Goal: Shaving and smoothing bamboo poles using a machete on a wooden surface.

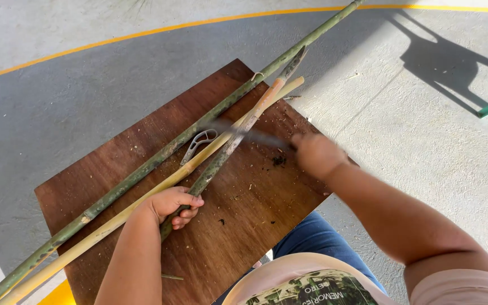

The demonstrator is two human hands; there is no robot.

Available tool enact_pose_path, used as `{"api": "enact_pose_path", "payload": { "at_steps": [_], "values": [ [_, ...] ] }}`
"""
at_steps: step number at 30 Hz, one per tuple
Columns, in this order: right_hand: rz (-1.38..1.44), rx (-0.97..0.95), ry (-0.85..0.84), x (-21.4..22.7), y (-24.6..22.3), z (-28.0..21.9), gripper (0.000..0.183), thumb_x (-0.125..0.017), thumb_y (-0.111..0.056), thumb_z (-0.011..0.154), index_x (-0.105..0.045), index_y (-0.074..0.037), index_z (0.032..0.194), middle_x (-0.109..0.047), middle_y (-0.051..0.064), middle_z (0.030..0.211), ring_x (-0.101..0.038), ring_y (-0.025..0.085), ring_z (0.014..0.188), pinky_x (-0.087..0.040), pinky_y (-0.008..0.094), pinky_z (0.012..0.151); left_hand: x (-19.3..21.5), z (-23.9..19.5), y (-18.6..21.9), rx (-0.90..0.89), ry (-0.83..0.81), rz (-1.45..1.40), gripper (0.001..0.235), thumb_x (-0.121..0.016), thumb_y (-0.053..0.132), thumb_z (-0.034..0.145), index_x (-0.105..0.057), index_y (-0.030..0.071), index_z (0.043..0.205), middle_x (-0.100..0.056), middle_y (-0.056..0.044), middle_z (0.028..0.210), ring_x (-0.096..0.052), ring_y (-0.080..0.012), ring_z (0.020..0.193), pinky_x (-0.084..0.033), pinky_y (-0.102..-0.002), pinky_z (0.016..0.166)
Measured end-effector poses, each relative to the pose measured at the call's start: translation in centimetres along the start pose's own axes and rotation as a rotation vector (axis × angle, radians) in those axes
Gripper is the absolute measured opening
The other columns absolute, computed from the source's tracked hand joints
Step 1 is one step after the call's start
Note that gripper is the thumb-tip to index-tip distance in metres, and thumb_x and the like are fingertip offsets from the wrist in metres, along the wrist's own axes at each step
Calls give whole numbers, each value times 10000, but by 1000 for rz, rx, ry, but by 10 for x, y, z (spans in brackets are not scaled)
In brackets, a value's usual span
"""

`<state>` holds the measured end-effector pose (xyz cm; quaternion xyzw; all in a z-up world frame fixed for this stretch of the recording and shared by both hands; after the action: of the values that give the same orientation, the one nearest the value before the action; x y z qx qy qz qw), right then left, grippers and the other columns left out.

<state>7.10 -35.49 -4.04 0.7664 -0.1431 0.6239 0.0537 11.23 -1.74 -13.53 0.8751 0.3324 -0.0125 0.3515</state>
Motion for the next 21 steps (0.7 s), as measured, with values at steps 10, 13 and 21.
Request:
{"api": "enact_pose_path", "payload": {
  "at_steps": [10, 13, 21],
  "values": [
    [-29, 12, -40, 0, 16, 9, 240, -488, -163, 1003, -644, -137, 1182, -731, 156, 1060, -721, 343, 1018, -579, 480, 900, 2, 10, -8, -20, -153, 50, 268, -613, 239, 914, -540, 72, 718, -509, -43, 519, -509, -165, 387, -409, -345, 401],
    [157, -233, 56, 23, 61, 19, 324, -502, -123, 1005, -614, -120, 1309, -734, 172, 1114, -730, 367, 1013, -583, 489, 887, -1, 14, -5, -29, -132, 59, 331, -655, 220, 956, -504, 57, 710, -509, -43, 534, -511, -166, 403, -448, -358, 429],
    [-83, -156, -104, 18, 51, 2, 373, -565, -105, 951, -614, -162, 1317, -725, 147, 1135, -719, 328, 1056, -597, 457, 878, -2, 11, -6, 12, 179, 316, 270, -722, 206, 907, -562, 46, 760, -570, -67, 545, -539, -184, 386, -465, -349, 412]
  ]
}}
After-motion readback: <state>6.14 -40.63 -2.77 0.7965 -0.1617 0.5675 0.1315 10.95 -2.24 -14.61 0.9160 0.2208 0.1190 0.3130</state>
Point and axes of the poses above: each hand's wrist, its own z-axis towards the middle knuckle, its own x-axis out of the back of the hand, y = z × x, the point moved 10 cm from there along z, towards the middle knuckle
